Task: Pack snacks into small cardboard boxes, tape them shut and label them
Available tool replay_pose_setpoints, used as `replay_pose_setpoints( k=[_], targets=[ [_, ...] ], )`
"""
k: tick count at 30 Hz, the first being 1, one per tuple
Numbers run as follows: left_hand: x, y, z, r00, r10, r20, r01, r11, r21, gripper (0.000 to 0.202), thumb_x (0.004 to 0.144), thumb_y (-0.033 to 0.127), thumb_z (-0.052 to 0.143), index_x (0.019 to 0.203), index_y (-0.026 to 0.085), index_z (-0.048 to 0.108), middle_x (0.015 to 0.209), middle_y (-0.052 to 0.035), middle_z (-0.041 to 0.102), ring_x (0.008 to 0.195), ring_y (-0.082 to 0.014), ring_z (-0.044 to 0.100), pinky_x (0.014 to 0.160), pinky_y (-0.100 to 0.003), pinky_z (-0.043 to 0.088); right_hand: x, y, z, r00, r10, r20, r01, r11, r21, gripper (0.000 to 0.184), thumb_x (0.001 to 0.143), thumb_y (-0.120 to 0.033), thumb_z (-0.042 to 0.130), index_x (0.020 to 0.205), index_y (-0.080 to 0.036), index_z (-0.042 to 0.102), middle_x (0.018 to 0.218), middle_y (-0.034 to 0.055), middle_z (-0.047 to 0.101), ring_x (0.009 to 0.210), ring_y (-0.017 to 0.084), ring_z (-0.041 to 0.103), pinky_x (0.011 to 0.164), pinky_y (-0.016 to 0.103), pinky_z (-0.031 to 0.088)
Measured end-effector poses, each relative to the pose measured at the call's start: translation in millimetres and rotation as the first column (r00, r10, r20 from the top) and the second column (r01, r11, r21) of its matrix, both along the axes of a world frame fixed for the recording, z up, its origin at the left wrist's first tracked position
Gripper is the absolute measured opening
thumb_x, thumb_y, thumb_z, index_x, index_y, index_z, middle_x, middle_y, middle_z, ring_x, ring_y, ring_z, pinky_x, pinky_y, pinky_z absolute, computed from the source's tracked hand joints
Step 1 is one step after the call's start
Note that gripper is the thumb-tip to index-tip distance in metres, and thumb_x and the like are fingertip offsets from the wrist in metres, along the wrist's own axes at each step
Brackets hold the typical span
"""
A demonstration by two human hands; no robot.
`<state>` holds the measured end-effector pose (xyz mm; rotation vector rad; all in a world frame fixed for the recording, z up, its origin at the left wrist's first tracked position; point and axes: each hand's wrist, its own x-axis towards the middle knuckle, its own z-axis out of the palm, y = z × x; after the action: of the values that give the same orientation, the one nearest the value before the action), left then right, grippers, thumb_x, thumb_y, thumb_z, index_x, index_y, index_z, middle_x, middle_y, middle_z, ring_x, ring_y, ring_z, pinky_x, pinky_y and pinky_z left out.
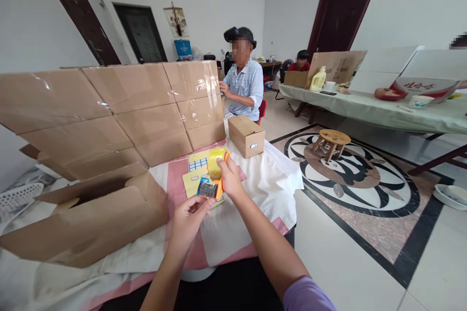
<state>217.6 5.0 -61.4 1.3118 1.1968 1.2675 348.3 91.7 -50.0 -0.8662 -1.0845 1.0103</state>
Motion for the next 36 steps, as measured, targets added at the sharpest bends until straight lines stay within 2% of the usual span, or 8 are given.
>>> replay_pose_setpoints(
  k=[3,9,13,19,24,30,36],
  targets=[
    [1.1,-1.1,1.9,1.0,0.004,0.009,-0.004,1.0,0.003,0.034,0.074,0.048,0.076,0.062,0.018,0.064,0.058,-0.0012,0.062,0.058,-0.0149,0.056,0.055,-0.024,0.043,0.2,-1.6,3.8,0.991,0.073,-0.111,-0.077,0.997,-0.03,0.028,0.087,-0.05,0.06,0.097,-0.024,0.062,0.097,0.006,0.073,0.096,0.03,0.071,0.079,0.042,0.059],
    [-0.3,-1.8,2.3,0.999,0.033,0.0,-0.033,0.999,0.014,0.031,0.076,0.045,0.075,0.064,0.018,0.067,0.059,-0.0014,0.065,0.059,-0.0154,0.058,0.056,-0.025,0.044,-3.1,-1.8,3.5,0.994,0.063,-0.093,-0.074,0.99,-0.118,0.032,0.086,-0.054,0.059,0.095,-0.023,0.062,0.089,0.0062,0.073,0.096,0.033,0.071,0.078,0.044,0.059],
    [-4.1,-2.7,2.0,0.999,0.032,-0.016,-0.032,0.999,0.011,0.032,0.077,0.046,0.076,0.067,0.017,0.07,0.063,-0.0025,0.067,0.061,-0.0161,0.06,0.058,-0.025,0.045,-4.4,-1.8,3.4,0.987,0.073,-0.144,-0.091,0.988,-0.123,0.029,0.084,-0.053,0.064,0.09,-0.024,0.062,0.083,0.004,0.072,0.091,0.031,0.071,0.074,0.041,0.058],
    [-10.5,-4.4,1.2,0.996,-0.089,-0.029,0.09,0.995,0.041,0.037,0.089,0.052,0.068,0.078,0.017,0.075,0.07,-0.004,0.071,0.072,-0.0178,0.065,0.068,-0.026,0.049,-0.4,-4.1,12.8,0.977,0.07,-0.204,-0.099,0.985,-0.139,0.025,0.077,-0.049,0.068,0.076,-0.025,0.059,0.076,0.0015,0.068,0.087,0.029,0.068,0.072,0.037,0.055],
    [-11.1,-5.2,3.7,0.995,-0.1,-0.018,0.101,0.993,0.068,0.039,0.091,0.052,0.065,0.077,0.017,0.076,0.07,-0.0049,0.071,0.078,-0.0198,0.068,0.078,-0.028,0.053,1.4,-4.3,13.4,0.973,0.083,-0.217,-0.118,0.981,-0.154,0.027,0.075,-0.05,0.07,0.075,-0.026,0.058,0.072,0.0,0.064,0.08,0.026,0.066,0.07,0.036,0.053],
    [-13.1,-5.2,6.4,0.996,-0.084,-0.027,0.086,0.992,0.091,0.039,0.09,0.051,0.067,0.07,0.018,0.073,0.068,-0.0044,0.071,0.076,-0.0191,0.067,0.075,-0.026,0.053,0.5,-2.0,5.2,0.968,0.095,-0.23,-0.137,0.975,-0.174,0.028,0.078,-0.053,0.07,0.082,-0.026,0.061,0.074,-0.0005,0.065,0.075,0.025,0.066,0.065,0.036,0.052],
    [-14.5,-3.4,6.8,0.996,-0.089,-0.023,0.091,0.993,0.076,0.039,0.09,0.05,0.067,0.069,0.018,0.073,0.065,-0.0034,0.07,0.072,-0.0185,0.067,0.072,-0.026,0.052,-0.5,-1.5,3.9,0.977,0.071,-0.201,-0.106,0.98,-0.168,0.028,0.078,-0.052,0.071,0.077,-0.025,0.061,0.073,-0.0008,0.064,0.07,0.022,0.062,0.065,0.033,0.049]
  ],
)
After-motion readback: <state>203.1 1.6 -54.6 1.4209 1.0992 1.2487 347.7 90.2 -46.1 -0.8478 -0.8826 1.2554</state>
